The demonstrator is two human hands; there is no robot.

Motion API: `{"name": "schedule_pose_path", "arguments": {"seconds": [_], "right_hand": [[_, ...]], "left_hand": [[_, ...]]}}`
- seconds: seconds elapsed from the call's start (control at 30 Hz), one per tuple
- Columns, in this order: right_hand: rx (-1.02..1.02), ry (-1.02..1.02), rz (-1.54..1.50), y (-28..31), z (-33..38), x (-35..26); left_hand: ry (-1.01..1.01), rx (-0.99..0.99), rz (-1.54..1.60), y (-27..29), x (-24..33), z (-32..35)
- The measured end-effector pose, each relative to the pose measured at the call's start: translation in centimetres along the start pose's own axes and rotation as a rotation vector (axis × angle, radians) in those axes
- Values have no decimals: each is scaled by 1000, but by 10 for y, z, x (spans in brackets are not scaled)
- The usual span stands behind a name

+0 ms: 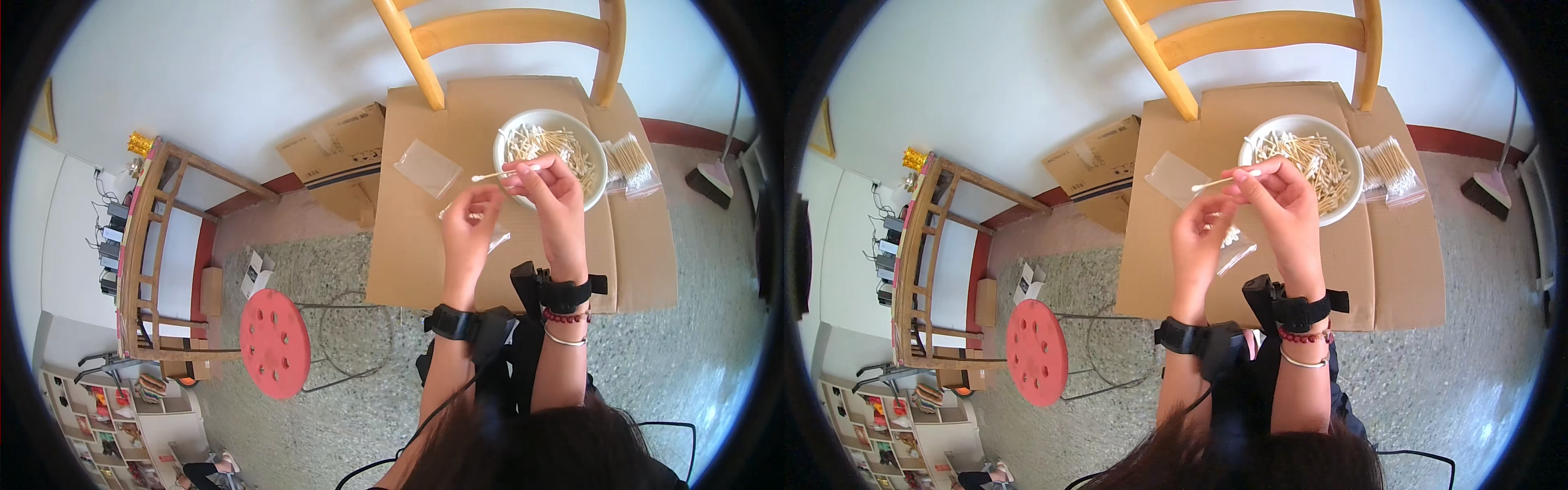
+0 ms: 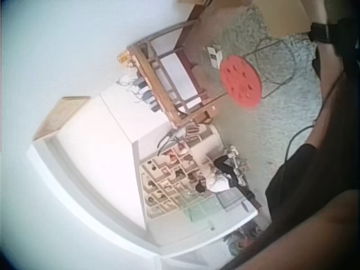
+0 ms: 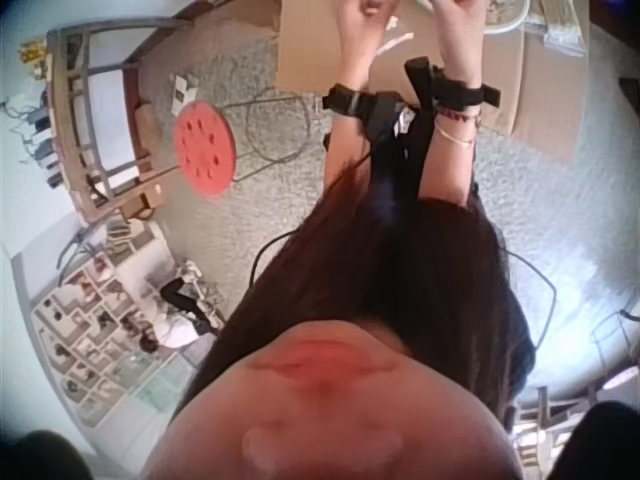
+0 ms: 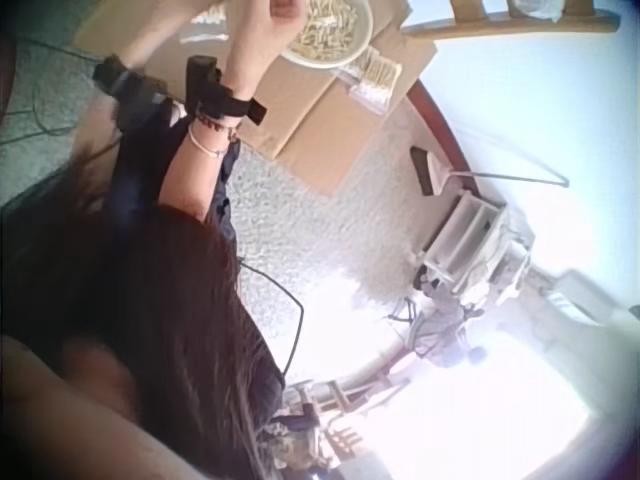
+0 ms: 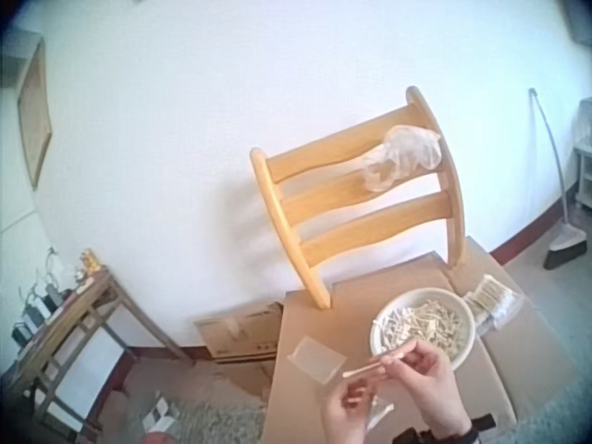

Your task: Packing several cotton swabs into small plastic zip-top bags.

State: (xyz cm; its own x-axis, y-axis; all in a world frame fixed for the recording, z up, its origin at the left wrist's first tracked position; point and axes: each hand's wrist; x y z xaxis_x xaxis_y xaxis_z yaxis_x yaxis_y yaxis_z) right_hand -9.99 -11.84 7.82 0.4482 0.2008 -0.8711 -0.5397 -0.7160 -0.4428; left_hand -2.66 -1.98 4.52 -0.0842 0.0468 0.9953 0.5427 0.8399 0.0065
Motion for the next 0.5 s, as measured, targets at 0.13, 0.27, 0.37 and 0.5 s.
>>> {"name": "schedule_pose_path", "arguments": {"seconds": [0.13,0.27,0.37,0.5], "right_hand": [[64,-10,77,-3,0,3],[61,-24,74,2,-5,8],[72,-47,71,8,-5,8],[69,-24,112,13,-10,12]], "left_hand": [[-107,-186,-634,7,-39,11],[-149,-242,-628,5,-47,8],[-112,-283,-658,2,-54,9],[-157,-227,-697,1,-76,3]]}}
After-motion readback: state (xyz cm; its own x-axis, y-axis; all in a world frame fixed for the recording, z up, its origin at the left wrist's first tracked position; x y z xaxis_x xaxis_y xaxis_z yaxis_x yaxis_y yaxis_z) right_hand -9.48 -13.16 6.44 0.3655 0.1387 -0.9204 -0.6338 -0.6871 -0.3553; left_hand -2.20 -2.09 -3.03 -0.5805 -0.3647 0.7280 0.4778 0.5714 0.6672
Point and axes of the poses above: each hand's wrist, its own z-axis away from the middle knuckle, its own y-axis out of the back of the hand, x = y × z, and after that the axes turned 5 degrees about z, right-handed
